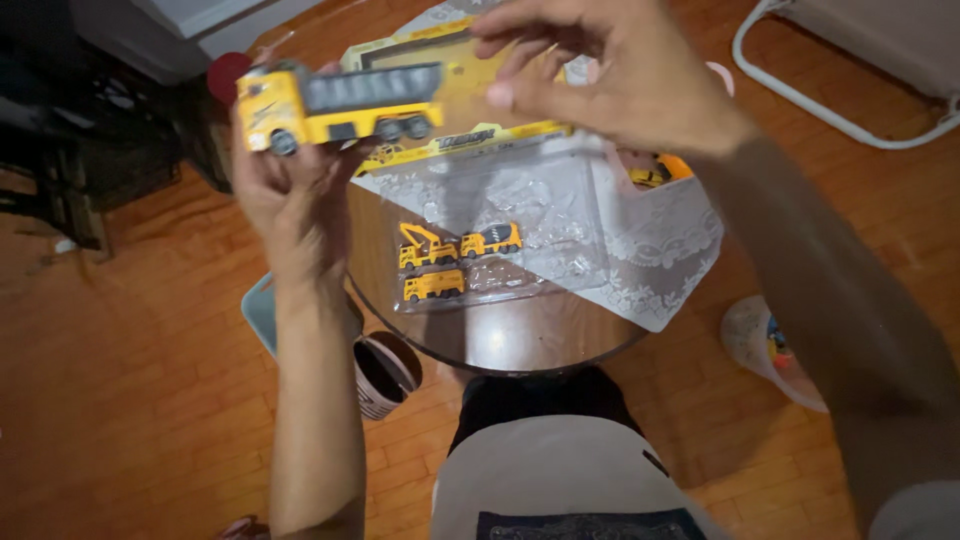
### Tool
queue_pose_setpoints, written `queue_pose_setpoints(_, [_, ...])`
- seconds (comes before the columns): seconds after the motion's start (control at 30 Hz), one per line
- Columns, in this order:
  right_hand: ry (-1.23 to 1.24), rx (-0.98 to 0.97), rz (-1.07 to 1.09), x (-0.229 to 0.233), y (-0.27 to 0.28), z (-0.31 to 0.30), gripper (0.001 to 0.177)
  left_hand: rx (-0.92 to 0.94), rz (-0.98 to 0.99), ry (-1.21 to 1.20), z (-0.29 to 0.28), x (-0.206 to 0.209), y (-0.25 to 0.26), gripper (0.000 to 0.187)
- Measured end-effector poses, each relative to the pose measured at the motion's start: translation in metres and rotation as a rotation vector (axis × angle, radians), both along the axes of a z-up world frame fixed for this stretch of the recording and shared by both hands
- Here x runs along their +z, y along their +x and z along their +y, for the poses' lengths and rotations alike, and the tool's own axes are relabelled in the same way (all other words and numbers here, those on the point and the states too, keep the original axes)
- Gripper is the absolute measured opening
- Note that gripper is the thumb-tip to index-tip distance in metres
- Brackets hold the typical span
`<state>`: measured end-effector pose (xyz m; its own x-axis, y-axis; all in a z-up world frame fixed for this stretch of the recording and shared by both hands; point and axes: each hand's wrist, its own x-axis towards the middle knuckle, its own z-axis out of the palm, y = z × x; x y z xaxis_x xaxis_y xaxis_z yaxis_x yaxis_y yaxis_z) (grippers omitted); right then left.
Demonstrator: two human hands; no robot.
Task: The person places several yellow toy trucks from a pink basket into a clear plastic tray on a table. After arranging the trucks, the person closes the cardboard box over the tray, completing the packaging.
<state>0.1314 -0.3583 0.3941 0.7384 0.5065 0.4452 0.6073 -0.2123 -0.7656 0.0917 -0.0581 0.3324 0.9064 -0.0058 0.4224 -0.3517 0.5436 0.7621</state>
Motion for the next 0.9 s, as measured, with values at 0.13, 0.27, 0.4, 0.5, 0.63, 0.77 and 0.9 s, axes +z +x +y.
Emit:
queue_pose_setpoints(0.13, [-0.168,-0.024,-0.354,0.016,-0.013,0.024,0.060,0.107,-0.068,0.289,-0.013,0.002,0.009,0.066])
queue_pose_setpoints(0.27, [-0.262,-0.114,-0.233,0.012,-0.008,0.024,0.059,0.231,-0.217,0.570,-0.045,0.009,0.018,0.059])
queue_pose_setpoints(0.4, [-0.062,-0.037,-0.051,-0.009,-0.006,0.009,0.035,0.281,-0.304,0.774,-0.063,0.028,0.025,0.047])
queue_pose_setpoints(0.5, [0.033,-0.040,0.059,-0.017,-0.008,0.001,0.039,0.282,-0.332,1.019,-0.066,0.036,0.026,0.045])
queue_pose_setpoints(0.63, [0.207,-0.013,0.187,-0.027,-0.010,-0.003,0.050,0.354,-0.593,1.068,-0.064,0.032,0.024,0.060])
queue_pose_setpoints(0.77, [0.410,-0.043,0.290,-0.043,-0.009,-0.009,0.049,0.258,-0.317,0.989,-0.055,0.010,0.020,0.071])
queue_pose_setpoints(0.9, [0.398,-0.119,0.364,-0.062,-0.008,-0.015,0.048,0.076,0.035,0.741,-0.052,-0.027,0.026,0.054])
